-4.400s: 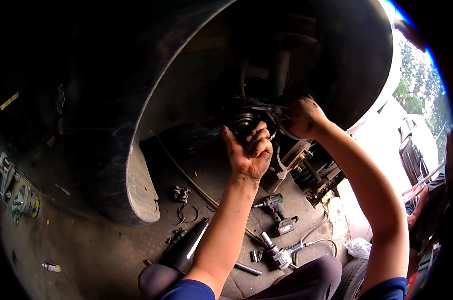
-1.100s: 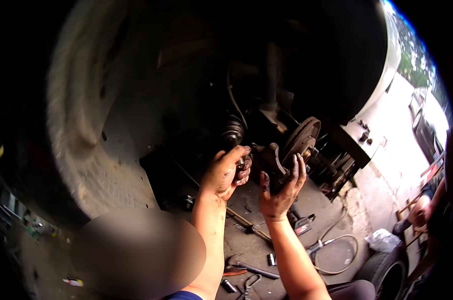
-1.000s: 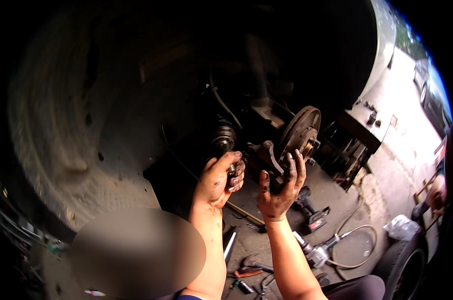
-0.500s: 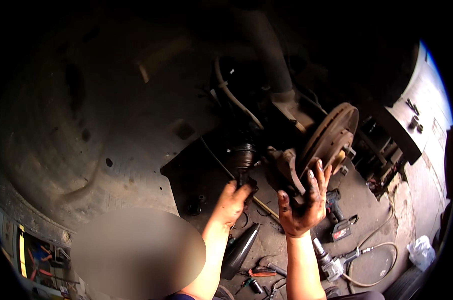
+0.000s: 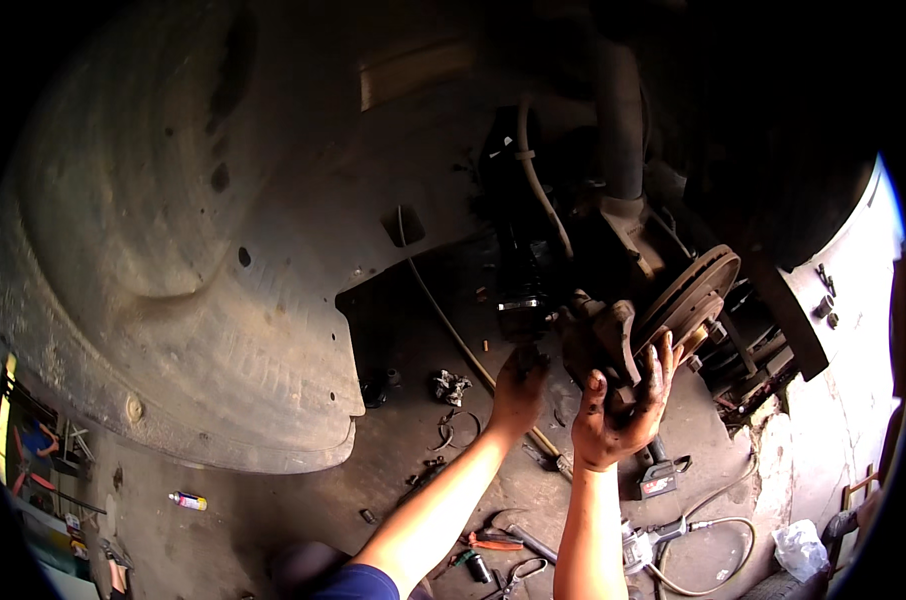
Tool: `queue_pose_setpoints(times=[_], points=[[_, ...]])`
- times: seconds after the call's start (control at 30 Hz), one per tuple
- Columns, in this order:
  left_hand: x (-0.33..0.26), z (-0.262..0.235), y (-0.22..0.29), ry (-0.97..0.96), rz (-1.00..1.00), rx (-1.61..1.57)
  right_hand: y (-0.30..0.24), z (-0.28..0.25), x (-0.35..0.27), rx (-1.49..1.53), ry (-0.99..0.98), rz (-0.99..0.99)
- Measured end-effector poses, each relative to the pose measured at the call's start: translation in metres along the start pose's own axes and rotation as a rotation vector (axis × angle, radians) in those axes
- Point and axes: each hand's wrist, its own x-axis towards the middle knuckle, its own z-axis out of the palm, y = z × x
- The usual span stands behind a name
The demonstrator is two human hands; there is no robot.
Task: The person works under a lifted vehicle, removing and handling suspension components near the wheel hub. They use pliers and other hand tools to manipulate small metal parts and fasteners, then reposition components within the wheel well.
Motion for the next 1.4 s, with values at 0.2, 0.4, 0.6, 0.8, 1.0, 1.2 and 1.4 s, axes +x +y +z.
queue_pose_setpoints(times=[0.2, 0.4, 0.6, 0.8, 1.0, 1.2, 1.4], points=[[0.000, 0.020, -0.005, 0.087, 0.115, -0.114, -0.007, -0.001, 0.001, 0.065, -0.002, 0.023], [-0.007, 0.039, 0.004, 0.178, -0.133, -0.326, -0.017, -0.002, 0.000, 0.086, -0.033, 0.082], [-0.017, 0.055, 0.051, 0.206, -0.459, -0.539, -0.017, -0.005, 0.000, 0.083, -0.050, 0.074], [-0.012, 0.031, 0.018, 0.089, -0.347, -0.455, -0.012, -0.006, 0.000, 0.085, -0.050, 0.070], [0.000, -0.004, -0.022, 0.295, -0.278, -0.330, -0.011, -0.008, 0.002, 0.095, -0.059, 0.105], [0.087, -0.041, 0.018, 0.176, -0.359, -0.177, 0.002, -0.008, -0.005, 0.069, -0.024, 0.086], [0.152, -0.041, 0.050, 0.042, -0.215, 0.281, -0.002, -0.005, -0.001, 0.055, -0.028, 0.052]])
